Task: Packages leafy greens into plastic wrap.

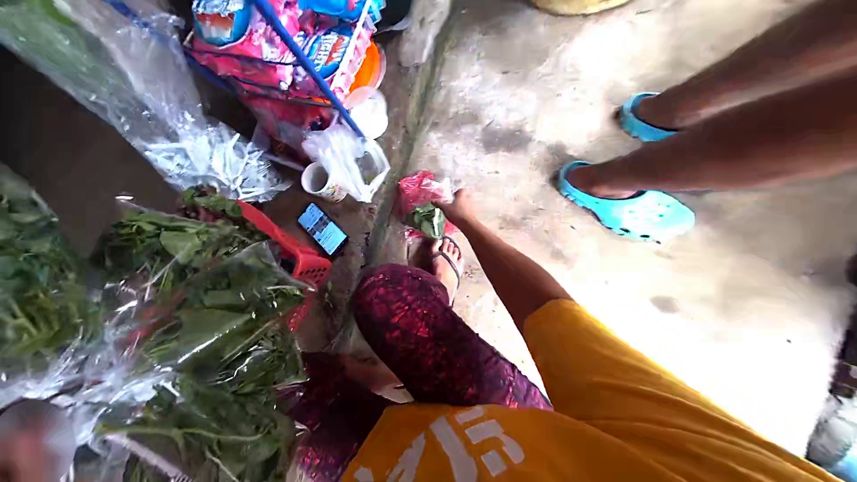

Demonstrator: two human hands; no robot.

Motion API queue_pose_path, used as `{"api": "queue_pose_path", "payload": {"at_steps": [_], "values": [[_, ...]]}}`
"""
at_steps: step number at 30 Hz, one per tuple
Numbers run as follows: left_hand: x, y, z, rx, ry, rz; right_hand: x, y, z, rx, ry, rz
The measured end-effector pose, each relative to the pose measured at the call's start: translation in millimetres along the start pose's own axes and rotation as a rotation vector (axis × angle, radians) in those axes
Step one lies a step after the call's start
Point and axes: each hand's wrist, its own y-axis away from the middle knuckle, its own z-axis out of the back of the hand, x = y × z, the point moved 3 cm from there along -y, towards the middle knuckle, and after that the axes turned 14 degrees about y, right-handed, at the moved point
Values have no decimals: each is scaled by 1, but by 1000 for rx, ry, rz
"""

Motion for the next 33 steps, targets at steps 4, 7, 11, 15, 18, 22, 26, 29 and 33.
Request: {"api": "queue_pose_path", "payload": {"at_steps": [4,7,11,15,18,22,26,29,33], "values": [[-13,9,-10,-147,21,38,15,-28,-24,-14,2,-175],[-11,18,-8,-187,-11,45,17,-47,-40,24,53,-180],[0,34,9,-301,-78,23,16,-48,-50,27,83,-134],[-5,52,12,-406,-84,98,19,-23,-39,-6,54,2],[7,65,23,-381,-96,40,24,15,-13,-112,-67,213],[18,70,24,-317,-214,37,53,96,34,-236,-312,574],[28,62,5,-219,-243,-45,123,191,91,-322,-463,895],[36,57,-14,-110,-213,-104,176,274,129,-440,-603,1206],[44,59,-37,-12,-136,-188,230,386,127,-659,-680,1705]]}}
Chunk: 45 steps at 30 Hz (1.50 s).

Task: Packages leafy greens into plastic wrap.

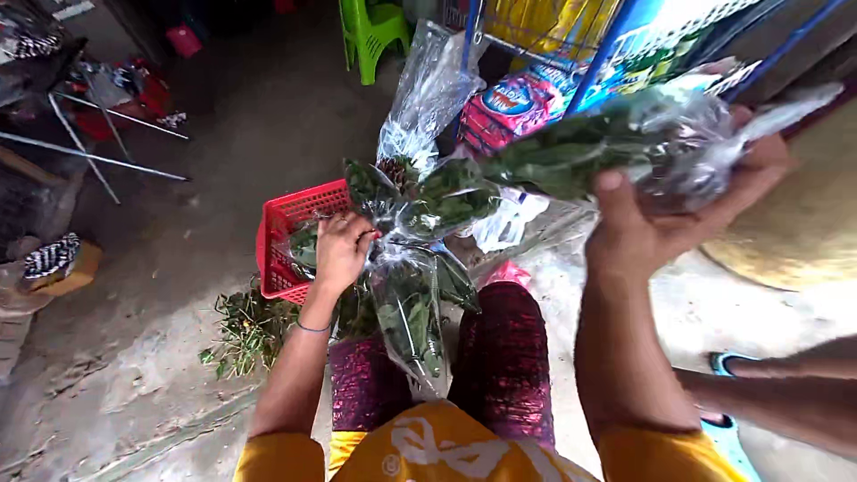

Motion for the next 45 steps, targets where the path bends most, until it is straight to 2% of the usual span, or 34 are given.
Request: {"api": "queue_pose_path", "payload": {"at_steps": [2,6,8,10,14,26,31,35,38,41,45], "values": [[-1,5,-8,-14,15,-48,33,1,-40,63,26,182],[-9,22,-15,-172,-2,-153,43,37,-120,369,189,344],[-15,30,-13,-234,-26,-195,45,54,-137,581,263,343],[-15,34,-11,-219,-30,-226,47,65,-143,643,238,392],[-9,33,-9,-156,1,-252,46,78,-144,649,156,473],[-2,30,-15,-182,-17,-251,43,87,-126,717,-77,273],[1,32,-13,-208,-39,-230,61,84,-86,642,89,211],[-1,33,-16,-196,-44,-222,69,109,-76,884,302,22],[-3,33,-20,-192,-41,-219,66,114,-78,927,367,-57],[-3,32,-21,-189,-46,-212,60,114,-76,970,308,-142],[1,28,-23,-137,-25,-164,57,110,-69,764,186,-57]]}}
